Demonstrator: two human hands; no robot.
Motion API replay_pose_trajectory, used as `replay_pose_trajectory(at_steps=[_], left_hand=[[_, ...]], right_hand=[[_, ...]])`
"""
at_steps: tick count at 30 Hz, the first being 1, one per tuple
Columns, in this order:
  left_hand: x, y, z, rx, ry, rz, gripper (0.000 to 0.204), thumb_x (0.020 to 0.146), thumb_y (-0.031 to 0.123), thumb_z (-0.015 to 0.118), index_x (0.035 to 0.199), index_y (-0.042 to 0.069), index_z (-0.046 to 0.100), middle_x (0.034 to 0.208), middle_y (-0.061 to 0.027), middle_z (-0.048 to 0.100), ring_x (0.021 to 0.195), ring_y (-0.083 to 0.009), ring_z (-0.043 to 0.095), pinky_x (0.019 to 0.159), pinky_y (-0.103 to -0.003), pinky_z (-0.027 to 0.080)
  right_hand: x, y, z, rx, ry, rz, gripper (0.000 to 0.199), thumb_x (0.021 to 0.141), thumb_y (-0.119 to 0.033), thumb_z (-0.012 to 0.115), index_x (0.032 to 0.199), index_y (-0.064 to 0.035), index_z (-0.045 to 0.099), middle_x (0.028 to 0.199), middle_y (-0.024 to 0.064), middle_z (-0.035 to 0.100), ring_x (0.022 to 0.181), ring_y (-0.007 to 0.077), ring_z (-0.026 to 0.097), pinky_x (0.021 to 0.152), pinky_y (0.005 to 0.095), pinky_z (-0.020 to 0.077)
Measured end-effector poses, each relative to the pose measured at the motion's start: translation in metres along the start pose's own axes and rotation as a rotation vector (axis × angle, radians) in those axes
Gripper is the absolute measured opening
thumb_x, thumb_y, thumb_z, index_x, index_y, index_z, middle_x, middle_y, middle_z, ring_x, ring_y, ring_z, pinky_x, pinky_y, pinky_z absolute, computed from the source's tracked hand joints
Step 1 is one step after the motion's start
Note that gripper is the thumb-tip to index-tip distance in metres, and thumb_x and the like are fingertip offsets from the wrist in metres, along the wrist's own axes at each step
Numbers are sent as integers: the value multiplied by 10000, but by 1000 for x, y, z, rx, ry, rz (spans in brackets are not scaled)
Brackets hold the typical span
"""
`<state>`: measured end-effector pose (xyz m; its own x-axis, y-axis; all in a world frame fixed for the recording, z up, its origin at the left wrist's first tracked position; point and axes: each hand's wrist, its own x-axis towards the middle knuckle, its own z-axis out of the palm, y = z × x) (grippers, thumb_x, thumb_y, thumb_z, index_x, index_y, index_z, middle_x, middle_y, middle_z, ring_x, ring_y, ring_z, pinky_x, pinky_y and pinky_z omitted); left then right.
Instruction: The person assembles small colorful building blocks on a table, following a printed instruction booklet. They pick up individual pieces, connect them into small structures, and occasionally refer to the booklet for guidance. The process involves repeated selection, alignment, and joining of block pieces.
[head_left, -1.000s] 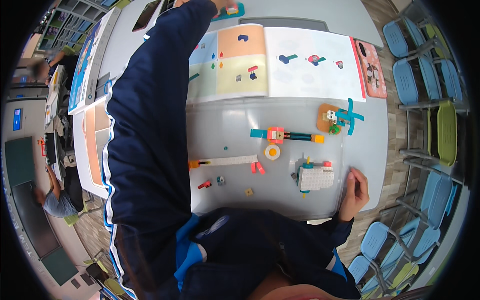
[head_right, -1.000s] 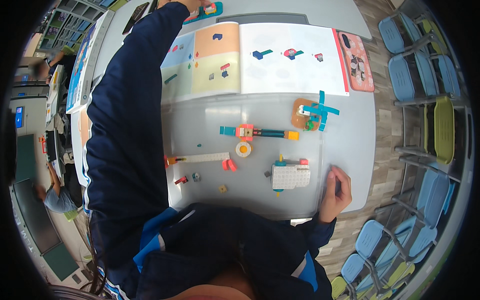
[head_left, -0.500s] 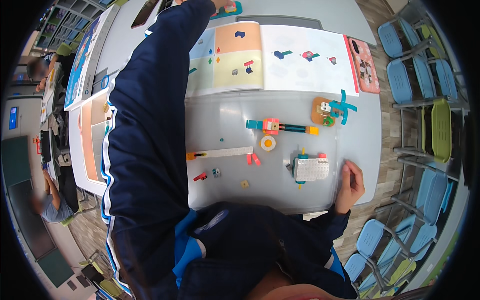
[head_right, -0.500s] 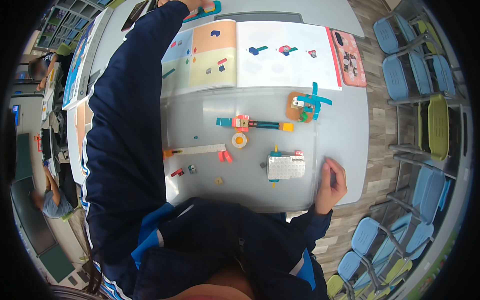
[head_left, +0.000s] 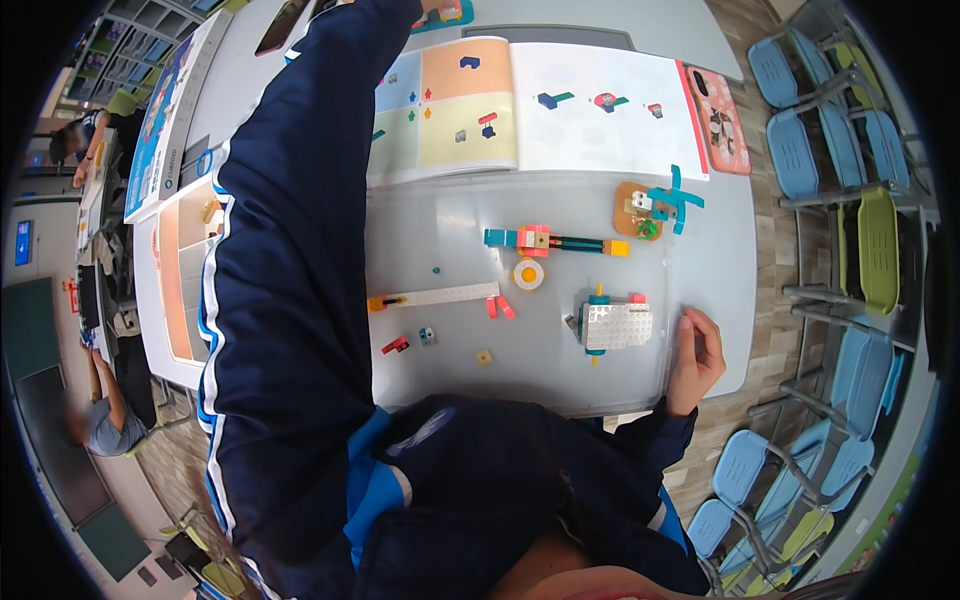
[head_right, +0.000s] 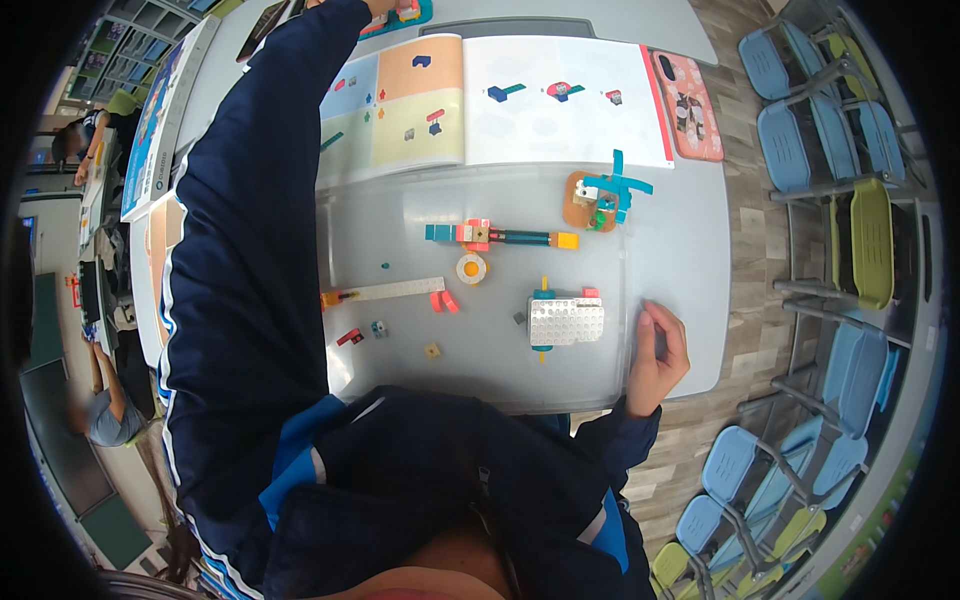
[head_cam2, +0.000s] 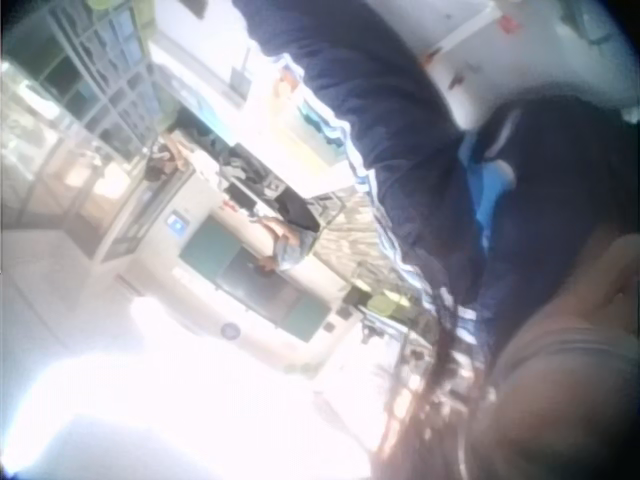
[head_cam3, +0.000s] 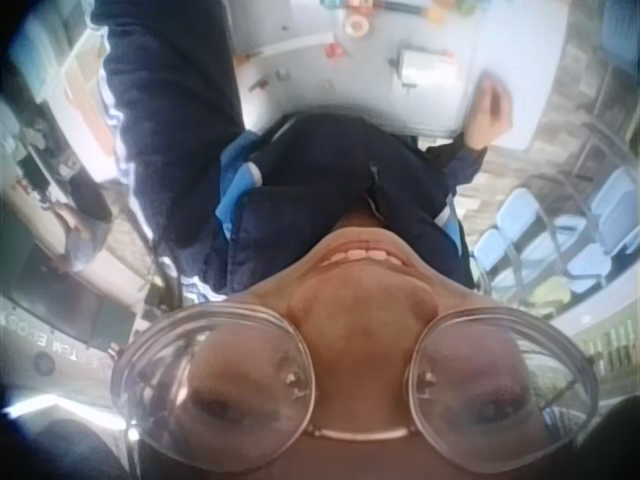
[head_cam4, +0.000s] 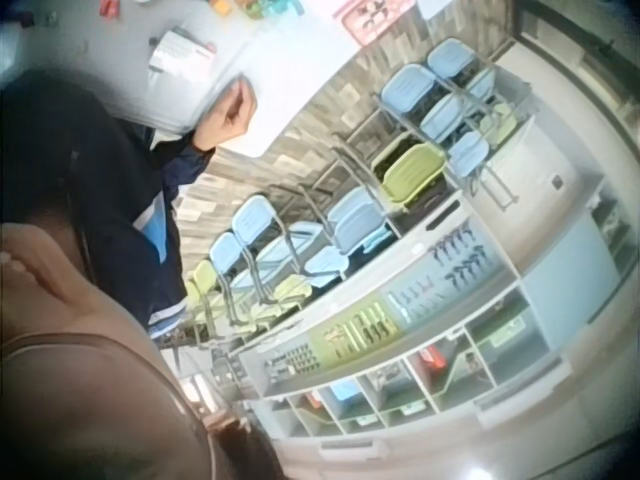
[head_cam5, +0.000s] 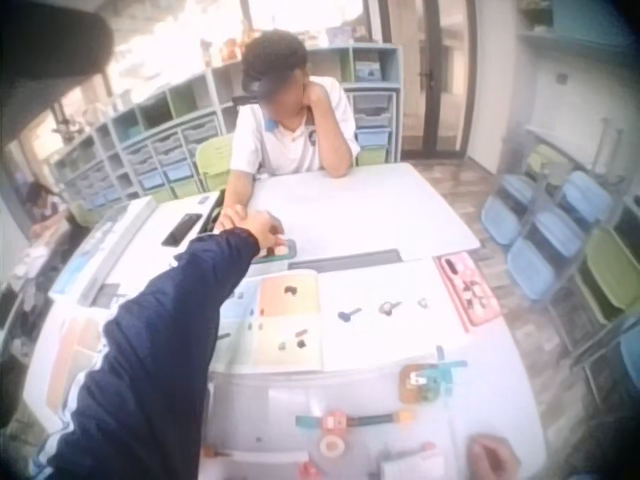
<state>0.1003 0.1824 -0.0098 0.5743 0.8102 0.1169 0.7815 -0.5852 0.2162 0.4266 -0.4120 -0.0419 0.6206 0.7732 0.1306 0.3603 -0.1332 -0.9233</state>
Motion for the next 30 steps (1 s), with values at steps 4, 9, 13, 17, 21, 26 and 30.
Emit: replay_pose_trajectory(at_steps=[4, 9, 13, 17, 21, 26, 30], left_hand=[[-8, -23, 6, -178, 15, -88, 342, 827, 308, 803, 1045, 48, 765, 869, -165, 753, 784, -296, 726, 733, -388, 561], [-7, 24, -5, -87, 43, -168, 266, 852, 256, 772, 1044, 72, 776, 858, -148, 756, 772, -281, 728, 734, -386, 563], [-10, 27, -7, -27, -8, -266, 276, 836, 225, 765, 1084, 105, 773, 903, -148, 759, 829, -276, 734, 790, -385, 566], [-10, 19, -13, 117, 57, -91, 428, 809, 165, 733, 1236, 150, 713, 1063, -176, 738, 986, -303, 718, 898, -397, 547], [-41, -17, -62, 378, 36, 68, 599, 778, 104, 684, 1369, 187, 627, 1163, -216, 701, 1142, -353, 653, 963, -408, 516], [-138, 145, -196, 363, 150, 276, 464, 798, 47, 639, 1257, 106, 669, 1203, -209, 664, 1107, -383, 637, 964, -434, 504], [-309, 225, -241, 266, 220, 427, 367, 836, -11, 603, 1186, 54, 690, 1297, -185, 614, 1120, -378, 613, 1007, -450, 463]], right_hand=[[2, -2, 4, 12, -19, 4, 164, 947, -24, 666, 1097, 21, 711, 1096, 66, 692, 964, 119, 604, 895, 252, 469], [-1, 0, 1, 4, 32, 31, 153, 919, -27, 688, 1062, 17, 722, 1065, 97, 708, 964, 151, 622, 889, 276, 480], [0, -2, 1, 29, 14, 16, 153, 917, -36, 695, 1061, 9, 723, 1062, 90, 708, 963, 153, 622, 882, 274, 481], [0, 0, 0, 25, 19, -1, 145, 919, -41, 690, 1053, 7, 721, 1060, 86, 710, 965, 156, 626, 883, 280, 483], [7, 0, 7, 13, -51, -50, 144, 922, -47, 685, 1050, 7, 721, 1065, 90, 714, 969, 159, 627, 896, 291, 483], [0, 2, -4, 34, -48, -63, 157, 915, -51, 698, 1061, 1, 724, 1082, 96, 712, 1003, 170, 631, 929, 303, 479], [-2, 4, -2, 52, -134, -109, 181, 899, -53, 718, 1072, -1, 724, 1107, 106, 704, 1045, 192, 631, 954, 317, 473]])
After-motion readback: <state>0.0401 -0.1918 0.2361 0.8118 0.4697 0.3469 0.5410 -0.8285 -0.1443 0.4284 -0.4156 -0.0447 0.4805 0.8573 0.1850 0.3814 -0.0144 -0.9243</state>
